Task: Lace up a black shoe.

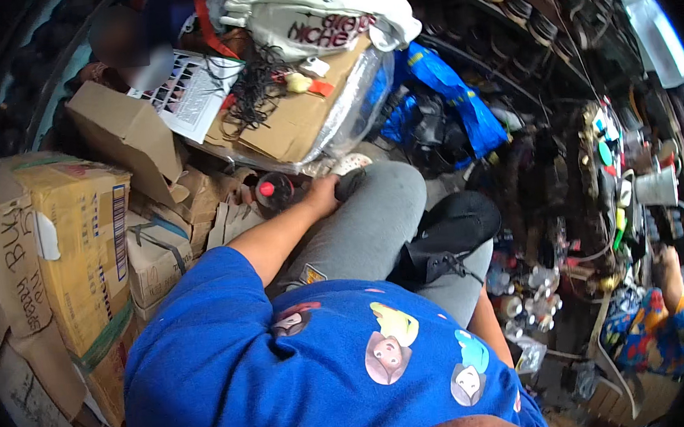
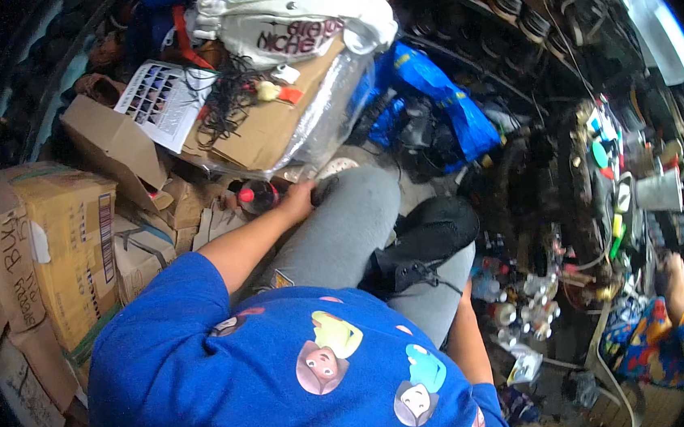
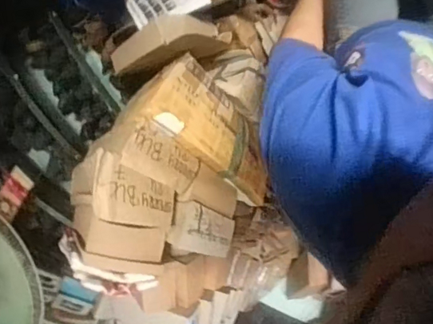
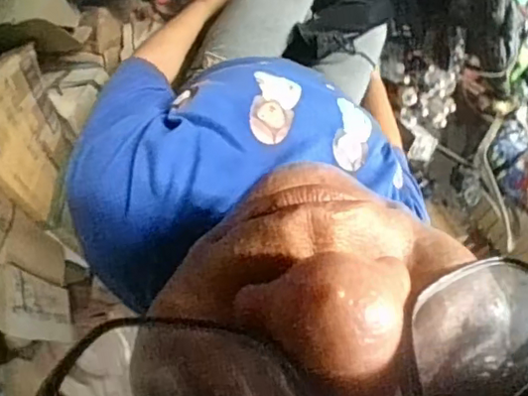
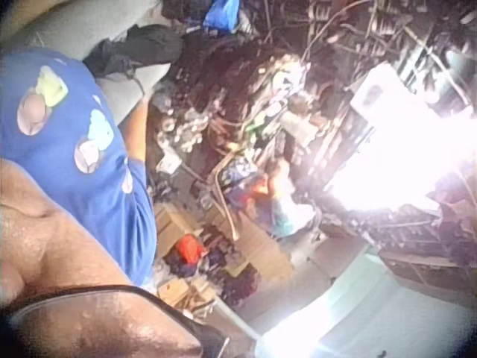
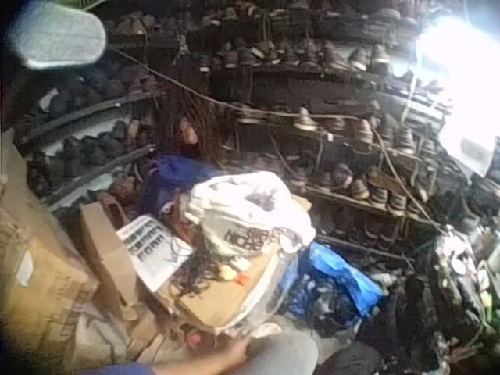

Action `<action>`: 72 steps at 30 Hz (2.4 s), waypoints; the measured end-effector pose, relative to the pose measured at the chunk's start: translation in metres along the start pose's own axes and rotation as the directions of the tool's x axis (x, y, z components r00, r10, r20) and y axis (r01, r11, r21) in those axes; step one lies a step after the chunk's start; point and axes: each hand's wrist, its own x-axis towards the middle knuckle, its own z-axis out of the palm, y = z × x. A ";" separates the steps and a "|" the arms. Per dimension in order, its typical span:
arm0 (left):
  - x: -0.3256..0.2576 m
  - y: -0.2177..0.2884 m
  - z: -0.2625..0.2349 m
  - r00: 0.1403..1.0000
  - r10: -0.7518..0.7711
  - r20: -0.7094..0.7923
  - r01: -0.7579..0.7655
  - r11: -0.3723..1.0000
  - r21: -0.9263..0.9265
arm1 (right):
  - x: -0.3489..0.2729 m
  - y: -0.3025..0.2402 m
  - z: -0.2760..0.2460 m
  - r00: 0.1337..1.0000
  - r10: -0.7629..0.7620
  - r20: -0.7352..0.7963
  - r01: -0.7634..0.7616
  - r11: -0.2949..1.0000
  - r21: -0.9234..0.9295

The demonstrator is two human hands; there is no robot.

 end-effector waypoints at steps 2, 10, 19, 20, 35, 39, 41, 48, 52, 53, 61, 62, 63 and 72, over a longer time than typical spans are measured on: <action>0.004 -0.001 0.000 1.000 -0.002 -0.014 0.002 1.000 0.021 | 0.004 -0.011 -0.003 1.000 -0.013 -0.016 0.013 1.000 0.000; 0.013 0.012 0.005 0.997 -0.032 0.071 0.031 0.999 0.017 | 0.012 -0.032 -0.005 0.997 -0.054 -0.062 0.057 0.997 0.047; 0.005 0.036 -0.037 0.982 0.177 0.059 -0.181 0.981 0.075 | -0.022 -0.026 -0.041 0.976 -0.201 -0.083 0.212 0.964 0.162; 0.004 0.038 -0.038 0.981 0.178 0.076 -0.183 0.980 0.073 | -0.024 -0.027 -0.042 0.985 -0.162 -0.051 0.168 0.971 0.169; 0.014 0.036 -0.013 0.995 0.098 -0.003 -0.098 0.995 -0.014 | -0.006 -0.015 -0.029 0.998 -0.047 0.034 0.034 0.946 0.323; -0.011 -0.005 -0.035 0.970 0.097 0.222 -0.018 0.942 -0.334 | -0.048 0.014 -0.052 0.861 0.143 0.489 -0.460 0.630 0.626; -0.044 -0.027 -0.048 0.718 -0.172 0.675 0.517 0.780 -0.352 | -0.090 0.024 -0.050 0.635 0.177 0.752 -0.763 0.300 0.573; -0.113 -0.018 -0.007 0.491 -0.182 0.852 0.862 -0.040 -0.506 | -0.111 0.010 -0.019 0.760 0.224 0.610 -0.648 0.199 0.735; -0.101 -0.005 0.006 0.567 -0.231 0.791 0.804 -0.053 -0.592 | -0.100 0.004 -0.013 0.812 0.246 0.529 -0.580 0.242 0.778; -0.099 -0.004 0.005 0.579 -0.235 0.781 0.795 -0.050 -0.605 | -0.100 0.003 -0.013 0.820 0.246 0.517 -0.569 0.253 0.782; -0.079 0.005 -0.006 0.639 -0.290 0.713 0.749 0.024 -0.662 | -0.097 0.000 -0.009 0.834 0.267 0.483 -0.546 0.274 0.792; -0.073 0.006 -0.009 0.647 -0.296 0.703 0.743 0.039 -0.668 | -0.097 0.000 -0.009 0.835 0.269 0.480 -0.544 0.273 0.793; -0.068 0.007 -0.011 0.648 -0.299 0.700 0.743 0.046 -0.668 | -0.097 -0.001 -0.009 0.836 0.272 0.477 -0.542 0.272 0.795; -0.043 0.017 -0.021 0.692 -0.324 0.645 0.707 0.123 -0.697 | -0.101 -0.002 -0.008 0.844 0.273 0.463 -0.529 0.271 0.804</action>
